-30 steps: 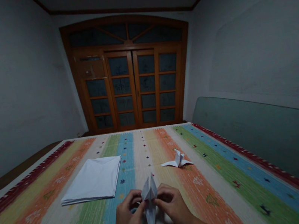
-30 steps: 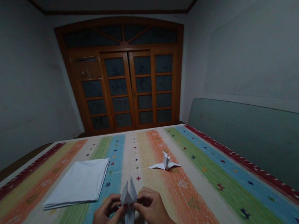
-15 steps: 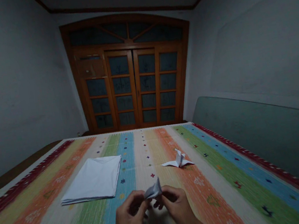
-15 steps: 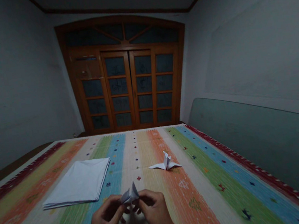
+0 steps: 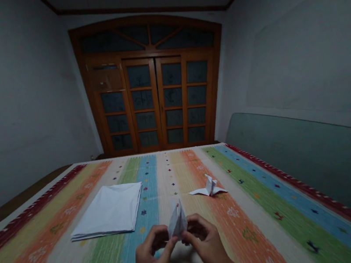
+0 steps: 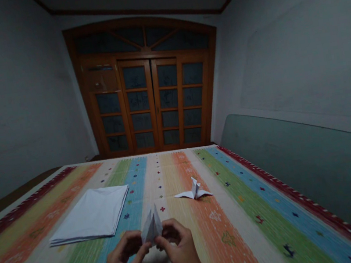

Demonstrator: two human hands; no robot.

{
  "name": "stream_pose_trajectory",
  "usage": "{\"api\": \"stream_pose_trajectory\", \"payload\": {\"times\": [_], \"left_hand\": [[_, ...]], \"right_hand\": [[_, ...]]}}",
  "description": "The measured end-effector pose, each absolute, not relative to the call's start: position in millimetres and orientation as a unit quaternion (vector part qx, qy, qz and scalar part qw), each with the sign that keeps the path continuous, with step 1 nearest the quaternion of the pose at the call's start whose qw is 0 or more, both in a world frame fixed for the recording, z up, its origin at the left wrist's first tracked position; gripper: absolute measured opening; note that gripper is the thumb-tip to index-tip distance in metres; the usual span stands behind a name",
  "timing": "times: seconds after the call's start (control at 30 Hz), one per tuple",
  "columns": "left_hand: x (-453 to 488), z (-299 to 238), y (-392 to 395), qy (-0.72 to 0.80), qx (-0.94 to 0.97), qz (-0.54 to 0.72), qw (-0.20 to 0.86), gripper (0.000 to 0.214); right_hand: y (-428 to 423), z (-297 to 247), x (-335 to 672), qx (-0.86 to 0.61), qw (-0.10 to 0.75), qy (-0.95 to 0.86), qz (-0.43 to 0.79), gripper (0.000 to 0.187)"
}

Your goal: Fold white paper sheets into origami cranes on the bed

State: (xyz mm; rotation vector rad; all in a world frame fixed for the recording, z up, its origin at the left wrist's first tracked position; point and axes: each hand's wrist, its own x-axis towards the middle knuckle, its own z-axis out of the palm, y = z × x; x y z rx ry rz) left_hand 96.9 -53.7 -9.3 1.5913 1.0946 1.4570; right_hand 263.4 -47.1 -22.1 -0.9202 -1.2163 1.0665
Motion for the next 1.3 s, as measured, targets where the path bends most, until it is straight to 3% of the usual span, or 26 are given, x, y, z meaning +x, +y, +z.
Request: {"api": "stream_pose_trajectory", "payload": {"times": [0.17, 0.4, 0.57, 0.67, 0.8, 1.1, 1.3], "left_hand": [[98, -18, -52, 0.429, 0.61, 0.562, 0.358, 0.028], [96, -28, -51, 0.432, 0.649, 0.535, 0.326, 0.029], [89, -38, -45, 0.434, 0.698, 0.512, 0.249, 0.036], [86, -43, -44, 0.437, 0.72, 0.491, 0.223, 0.036], [86, -47, -44, 0.446, 0.735, 0.467, 0.205, 0.038], [87, -46, -48, 0.397, 0.78, 0.467, 0.126, 0.029], [89, -43, -49, 0.378, 0.787, 0.478, 0.092, 0.031]], "right_hand": [[-45, -29, 264, -0.423, 0.585, -0.528, 0.446, 0.042], [-45, -33, 262, -0.388, 0.569, -0.567, 0.452, 0.033], [-44, -46, 267, -0.439, 0.608, -0.589, 0.301, 0.05], [-44, -52, 272, -0.432, 0.615, -0.627, 0.204, 0.036], [-47, -50, 276, -0.385, 0.553, -0.717, 0.177, 0.012], [-48, -40, 280, -0.391, 0.456, -0.789, 0.133, 0.023], [-48, -35, 278, -0.384, 0.502, -0.767, 0.106, 0.019]]}}
